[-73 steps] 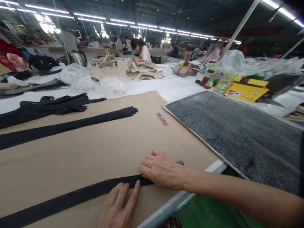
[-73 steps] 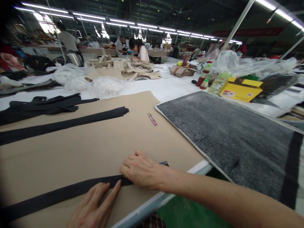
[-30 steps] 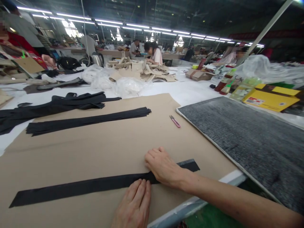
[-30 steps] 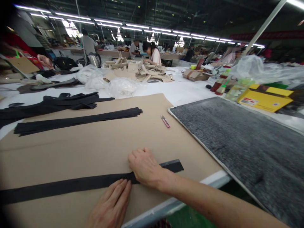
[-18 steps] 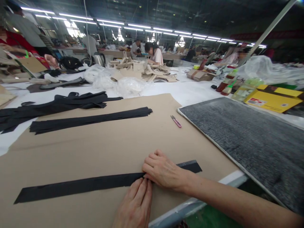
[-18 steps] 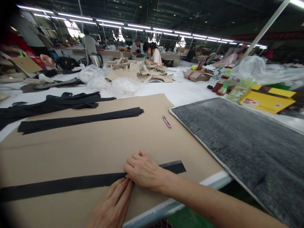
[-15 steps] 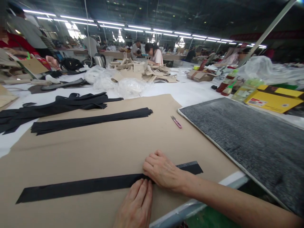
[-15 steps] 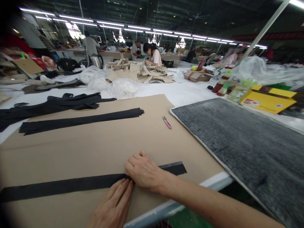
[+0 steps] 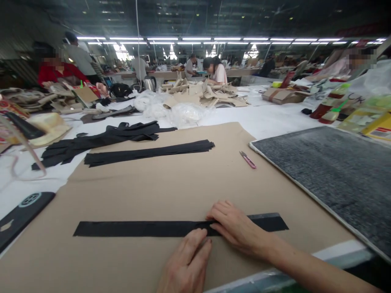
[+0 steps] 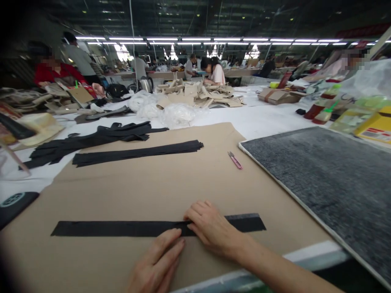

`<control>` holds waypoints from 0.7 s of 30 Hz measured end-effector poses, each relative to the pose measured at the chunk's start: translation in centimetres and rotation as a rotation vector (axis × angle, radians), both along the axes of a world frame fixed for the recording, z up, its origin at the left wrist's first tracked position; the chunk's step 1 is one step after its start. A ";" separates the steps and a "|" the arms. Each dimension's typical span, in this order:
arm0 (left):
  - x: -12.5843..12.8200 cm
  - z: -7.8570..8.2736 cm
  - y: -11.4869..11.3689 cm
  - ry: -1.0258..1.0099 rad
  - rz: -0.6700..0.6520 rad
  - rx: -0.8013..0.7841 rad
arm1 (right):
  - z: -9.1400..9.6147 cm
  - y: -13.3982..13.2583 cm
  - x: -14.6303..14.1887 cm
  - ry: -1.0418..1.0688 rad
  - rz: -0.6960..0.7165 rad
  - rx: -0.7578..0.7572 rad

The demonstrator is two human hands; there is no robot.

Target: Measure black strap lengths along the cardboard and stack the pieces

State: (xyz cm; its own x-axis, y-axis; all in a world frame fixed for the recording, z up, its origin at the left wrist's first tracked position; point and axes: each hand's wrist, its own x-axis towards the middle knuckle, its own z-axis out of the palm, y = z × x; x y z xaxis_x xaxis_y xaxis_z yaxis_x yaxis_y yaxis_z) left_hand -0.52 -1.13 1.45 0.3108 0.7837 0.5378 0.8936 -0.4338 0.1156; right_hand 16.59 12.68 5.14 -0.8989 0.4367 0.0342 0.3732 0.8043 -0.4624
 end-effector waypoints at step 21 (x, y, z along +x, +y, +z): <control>-11.9 0.5 -3.9 0.390 0.340 -0.215 | -1.7 1.3 2.7 0.108 0.143 0.170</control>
